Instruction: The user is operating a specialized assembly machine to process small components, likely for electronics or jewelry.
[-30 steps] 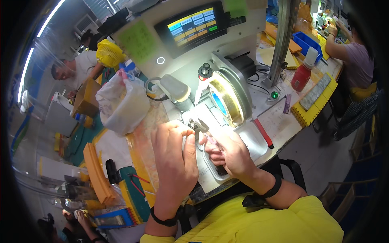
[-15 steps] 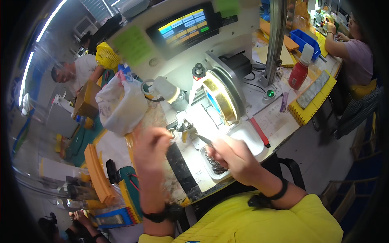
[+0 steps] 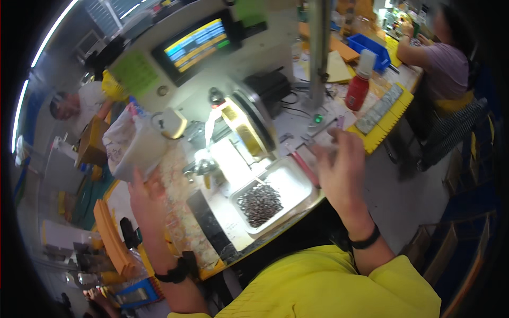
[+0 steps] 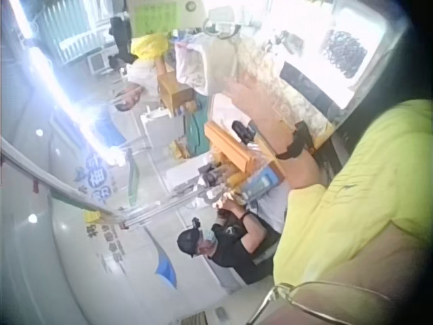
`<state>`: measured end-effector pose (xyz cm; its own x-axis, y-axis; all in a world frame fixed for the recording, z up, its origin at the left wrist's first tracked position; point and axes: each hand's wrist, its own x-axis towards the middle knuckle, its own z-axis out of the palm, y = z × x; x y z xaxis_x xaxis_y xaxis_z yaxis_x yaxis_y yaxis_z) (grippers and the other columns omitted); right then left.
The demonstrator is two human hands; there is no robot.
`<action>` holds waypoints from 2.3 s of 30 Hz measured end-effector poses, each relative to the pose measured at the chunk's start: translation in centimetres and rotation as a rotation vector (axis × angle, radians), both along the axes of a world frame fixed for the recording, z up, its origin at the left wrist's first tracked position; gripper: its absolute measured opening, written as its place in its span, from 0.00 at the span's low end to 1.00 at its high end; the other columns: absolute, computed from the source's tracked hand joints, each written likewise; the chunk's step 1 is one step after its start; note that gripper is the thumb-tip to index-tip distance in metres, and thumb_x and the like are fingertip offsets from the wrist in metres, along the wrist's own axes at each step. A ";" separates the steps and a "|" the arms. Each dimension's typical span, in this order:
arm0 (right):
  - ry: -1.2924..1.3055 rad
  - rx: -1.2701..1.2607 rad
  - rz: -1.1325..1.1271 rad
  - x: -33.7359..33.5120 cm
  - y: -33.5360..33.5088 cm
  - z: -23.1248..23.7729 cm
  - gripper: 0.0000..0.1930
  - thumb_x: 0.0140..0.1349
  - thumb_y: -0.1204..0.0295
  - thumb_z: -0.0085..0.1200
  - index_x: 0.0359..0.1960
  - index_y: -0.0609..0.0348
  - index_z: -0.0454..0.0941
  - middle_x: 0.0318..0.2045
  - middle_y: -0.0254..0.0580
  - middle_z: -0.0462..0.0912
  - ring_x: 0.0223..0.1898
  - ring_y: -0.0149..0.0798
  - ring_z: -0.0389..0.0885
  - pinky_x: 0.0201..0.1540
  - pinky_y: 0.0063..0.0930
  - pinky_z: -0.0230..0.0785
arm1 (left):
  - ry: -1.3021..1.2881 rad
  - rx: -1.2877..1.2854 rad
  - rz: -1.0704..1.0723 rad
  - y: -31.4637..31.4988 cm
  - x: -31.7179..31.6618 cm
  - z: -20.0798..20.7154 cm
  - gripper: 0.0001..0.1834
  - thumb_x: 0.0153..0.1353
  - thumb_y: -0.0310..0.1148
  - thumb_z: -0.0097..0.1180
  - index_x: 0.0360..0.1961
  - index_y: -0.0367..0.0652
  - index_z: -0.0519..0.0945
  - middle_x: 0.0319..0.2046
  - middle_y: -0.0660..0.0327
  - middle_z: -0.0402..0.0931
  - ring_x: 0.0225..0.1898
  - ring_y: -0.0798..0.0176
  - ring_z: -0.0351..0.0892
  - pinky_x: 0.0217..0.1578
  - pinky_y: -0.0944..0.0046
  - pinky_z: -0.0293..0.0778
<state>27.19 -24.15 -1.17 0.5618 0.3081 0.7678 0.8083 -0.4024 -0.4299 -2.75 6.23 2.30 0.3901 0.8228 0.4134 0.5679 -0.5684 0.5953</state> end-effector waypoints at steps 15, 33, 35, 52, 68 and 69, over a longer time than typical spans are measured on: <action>1.080 0.561 0.959 -10.9 13.0 2.9 0.11 0.85 0.71 0.56 0.59 0.67 0.79 0.44 0.40 0.87 0.43 0.27 0.84 0.46 0.28 0.79 | -0.315 -0.581 -0.434 -7.8 5.7 -3.6 0.17 0.84 0.36 0.57 0.61 0.32 0.82 0.46 0.54 0.90 0.47 0.60 0.88 0.53 0.55 0.80; 1.256 0.524 0.996 -11.0 8.1 1.4 0.15 0.88 0.66 0.51 0.62 0.67 0.74 0.46 0.38 0.82 0.45 0.25 0.80 0.49 0.25 0.76 | -0.514 -0.664 -0.505 -14.9 6.7 3.1 0.06 0.83 0.25 0.58 0.55 0.37 0.82 0.46 0.60 0.85 0.40 0.71 0.85 0.31 0.72 0.77; 1.297 0.579 1.008 -11.4 7.8 1.6 0.15 0.88 0.66 0.51 0.62 0.68 0.74 0.45 0.39 0.83 0.42 0.27 0.81 0.47 0.27 0.77 | -0.515 -0.659 -0.512 -15.1 7.6 2.6 0.06 0.83 0.25 0.58 0.55 0.36 0.82 0.45 0.60 0.85 0.40 0.71 0.85 0.31 0.71 0.78; 0.287 0.174 -0.127 15.8 -5.3 11.0 0.31 0.74 0.55 0.70 0.68 0.62 0.72 0.49 0.62 0.90 0.55 0.65 0.90 0.58 0.52 0.82 | -0.261 0.381 -0.478 -10.9 9.6 2.4 0.05 0.77 0.17 0.55 0.48 0.38 0.78 0.47 0.55 0.82 0.37 0.65 0.79 0.30 0.67 0.72; 0.688 0.571 0.902 2.8 0.2 14.2 0.12 0.83 0.67 0.60 0.54 0.64 0.77 0.45 0.49 0.94 0.31 0.27 0.89 0.26 0.21 0.77 | -0.578 -0.288 -0.526 -10.2 10.4 0.6 0.05 0.81 0.29 0.57 0.51 0.39 0.80 0.38 0.60 0.82 0.24 0.70 0.77 0.26 0.69 0.73; 0.782 0.491 0.967 0.3 1.8 13.9 0.11 0.83 0.69 0.61 0.55 0.65 0.79 0.44 0.48 0.94 0.32 0.28 0.90 0.26 0.22 0.77 | -0.368 0.045 -0.568 -8.4 10.1 -0.8 0.05 0.81 0.28 0.56 0.51 0.39 0.78 0.40 0.60 0.82 0.24 0.70 0.77 0.27 0.69 0.73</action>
